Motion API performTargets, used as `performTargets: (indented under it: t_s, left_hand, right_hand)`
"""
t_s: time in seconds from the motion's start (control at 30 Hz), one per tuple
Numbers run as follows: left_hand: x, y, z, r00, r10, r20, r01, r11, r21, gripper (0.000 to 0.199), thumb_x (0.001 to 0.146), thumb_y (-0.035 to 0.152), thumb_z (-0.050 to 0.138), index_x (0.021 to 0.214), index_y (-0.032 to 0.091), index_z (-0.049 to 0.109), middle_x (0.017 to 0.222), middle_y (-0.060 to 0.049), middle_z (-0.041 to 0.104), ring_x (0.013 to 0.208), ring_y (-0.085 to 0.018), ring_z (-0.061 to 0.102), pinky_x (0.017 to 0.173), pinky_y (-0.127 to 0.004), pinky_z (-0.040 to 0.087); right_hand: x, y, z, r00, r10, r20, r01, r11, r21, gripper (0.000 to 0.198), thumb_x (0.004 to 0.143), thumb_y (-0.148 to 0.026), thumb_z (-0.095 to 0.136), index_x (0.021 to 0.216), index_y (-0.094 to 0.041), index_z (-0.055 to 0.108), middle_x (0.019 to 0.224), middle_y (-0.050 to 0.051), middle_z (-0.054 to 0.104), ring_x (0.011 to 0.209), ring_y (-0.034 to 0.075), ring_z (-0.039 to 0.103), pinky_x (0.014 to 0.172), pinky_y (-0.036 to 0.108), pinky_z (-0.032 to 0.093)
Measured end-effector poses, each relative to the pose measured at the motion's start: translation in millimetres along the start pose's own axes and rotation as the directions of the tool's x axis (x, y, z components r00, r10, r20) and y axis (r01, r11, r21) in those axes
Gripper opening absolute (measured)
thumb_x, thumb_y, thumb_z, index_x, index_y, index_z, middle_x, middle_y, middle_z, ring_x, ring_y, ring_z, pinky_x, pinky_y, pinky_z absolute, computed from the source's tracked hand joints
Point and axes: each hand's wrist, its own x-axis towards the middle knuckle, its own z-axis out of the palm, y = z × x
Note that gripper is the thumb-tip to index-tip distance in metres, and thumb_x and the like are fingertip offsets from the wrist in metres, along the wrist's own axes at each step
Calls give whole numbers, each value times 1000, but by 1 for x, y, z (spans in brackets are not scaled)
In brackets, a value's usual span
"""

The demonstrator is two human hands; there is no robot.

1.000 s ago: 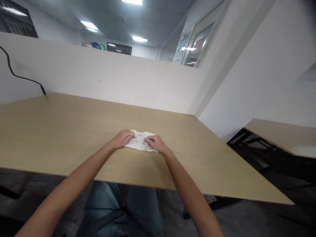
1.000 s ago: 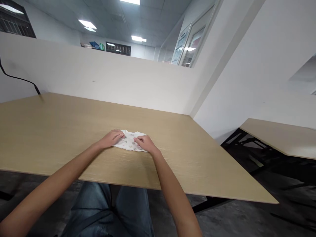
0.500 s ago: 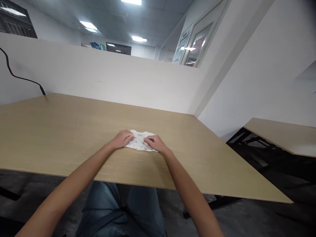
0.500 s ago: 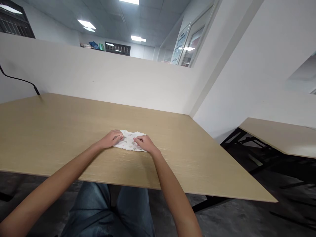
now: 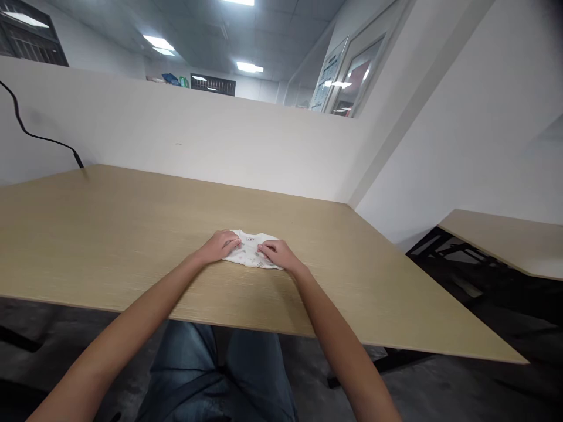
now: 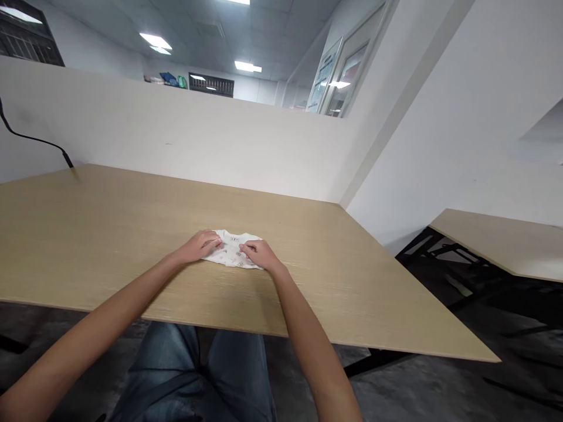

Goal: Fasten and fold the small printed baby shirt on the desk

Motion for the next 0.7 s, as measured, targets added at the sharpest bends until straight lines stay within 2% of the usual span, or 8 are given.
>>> performTargets:
  t_s: [0.1, 0.17, 0.23, 0.43, 0.7]
  left_hand:
    - [-1, 1, 0, 999, -19, -45, 16, 997, -73, 41, 105, 41, 38, 111, 21, 73, 112, -8, 75, 103, -21, 66, 93, -32, 46]
    - [-1, 2, 0, 997, -26, -76, 18, 994, -105, 39, 105, 42, 41, 119, 21, 71, 121, -9, 74, 111, -22, 65, 98, -33, 45]
    - [-1, 2, 0, 995, -22, -94, 12, 994, -104, 37, 104, 42, 44, 116, 21, 72, 119, -9, 74, 110, -22, 66, 96, -32, 46]
    - [1, 1, 0, 992, -14, -127, 6, 998, -62, 33, 101, 40, 51, 99, 20, 77, 93, -7, 73, 88, -18, 65, 81, -28, 45]
    - [-2, 1, 0, 994, -61, -92, 50, 992, -116, 34, 99, 43, 55, 102, 21, 81, 101, -7, 80, 89, -20, 70, 82, -28, 48]
  right_hand:
    - [0, -1, -1, 1000, 0, 4, 0, 1000, 1, 45, 96, -53, 51, 84, -16, 75, 65, 0, 63, 59, 13, 51, 60, 26, 35]
    - [0, -1, -1, 1000, -4, 4, 4, 1000, -1, 45, 96, -53, 52, 83, -16, 74, 65, 0, 64, 59, 13, 51, 61, 26, 35]
    - [0, 0, 0, 1000, -5, 2, 5, 1000, -2, 45, 96, -53, 51, 81, -17, 73, 65, 0, 64, 59, 13, 50, 60, 26, 34]
    - [0, 1, 0, 1000, -29, -1, 29, 1000, -12, 46, 95, -53, 51, 69, -17, 64, 62, -1, 59, 60, 12, 46, 59, 26, 31]
    - [0, 1, 0, 999, -39, 3, 40, 999, -14, 47, 95, -54, 50, 67, -18, 58, 61, -1, 55, 59, 12, 43, 60, 27, 30]
